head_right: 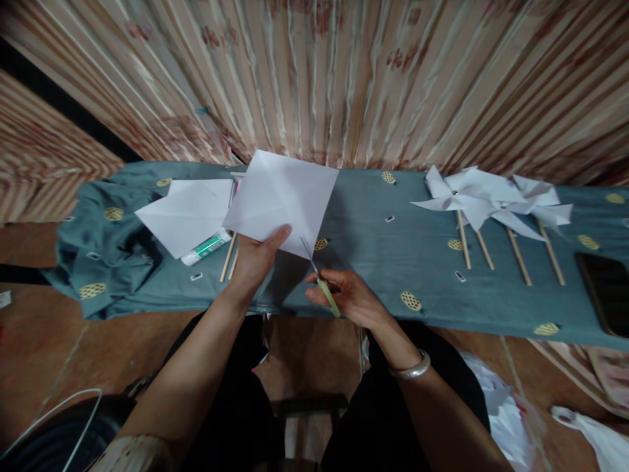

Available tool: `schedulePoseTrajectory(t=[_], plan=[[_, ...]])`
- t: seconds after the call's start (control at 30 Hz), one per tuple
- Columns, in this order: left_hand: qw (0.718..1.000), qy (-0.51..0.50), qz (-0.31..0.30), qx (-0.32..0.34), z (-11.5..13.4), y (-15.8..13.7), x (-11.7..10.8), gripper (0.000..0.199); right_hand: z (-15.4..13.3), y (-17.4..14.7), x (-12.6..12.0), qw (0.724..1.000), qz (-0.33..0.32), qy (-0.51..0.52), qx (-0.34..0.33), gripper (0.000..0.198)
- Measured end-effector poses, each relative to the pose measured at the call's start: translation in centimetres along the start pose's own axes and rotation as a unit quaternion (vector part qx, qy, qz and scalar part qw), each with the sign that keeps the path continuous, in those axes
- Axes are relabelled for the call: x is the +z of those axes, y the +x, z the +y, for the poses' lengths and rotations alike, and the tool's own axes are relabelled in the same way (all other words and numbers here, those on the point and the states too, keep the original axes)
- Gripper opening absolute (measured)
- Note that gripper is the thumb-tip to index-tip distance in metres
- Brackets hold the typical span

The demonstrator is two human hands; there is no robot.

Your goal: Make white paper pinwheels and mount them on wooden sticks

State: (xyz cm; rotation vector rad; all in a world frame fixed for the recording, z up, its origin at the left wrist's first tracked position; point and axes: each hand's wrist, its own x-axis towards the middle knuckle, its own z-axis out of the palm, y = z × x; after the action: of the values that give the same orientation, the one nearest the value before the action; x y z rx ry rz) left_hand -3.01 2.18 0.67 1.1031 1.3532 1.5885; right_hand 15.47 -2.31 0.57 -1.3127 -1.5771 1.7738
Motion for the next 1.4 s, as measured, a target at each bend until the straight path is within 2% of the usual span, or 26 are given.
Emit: schedulePoseTrajectory(t=[0.23, 0.5, 0.93, 1.4], plan=[[1.000, 0.001, 0.001, -0.006, -0.29, 0.07, 0.02, 0.042, 0.41, 0.01, -0.06, 1.000, -0.004, 0.006, 0.006, 0.056], [1.000, 0.019, -0.012, -0.002, -0.15, 0.01, -0.07, 0.036, 0.20, -0.07, -0.08, 1.000, -0.006, -0.004, 0.003, 0.060], [1.000, 0.021, -0.009, -0.012, 0.28, -0.12, -0.05, 0.047, 0.16, 0.02, -0.11, 1.000, 0.000, -0.006, -0.025, 0.056], [1.000, 0.008, 0.000, -0.008, 0.19, 0.01, -0.11, 0.049, 0.43, 0.12, 0.14, 1.000, 0.009, 0.007, 0.001, 0.057]])
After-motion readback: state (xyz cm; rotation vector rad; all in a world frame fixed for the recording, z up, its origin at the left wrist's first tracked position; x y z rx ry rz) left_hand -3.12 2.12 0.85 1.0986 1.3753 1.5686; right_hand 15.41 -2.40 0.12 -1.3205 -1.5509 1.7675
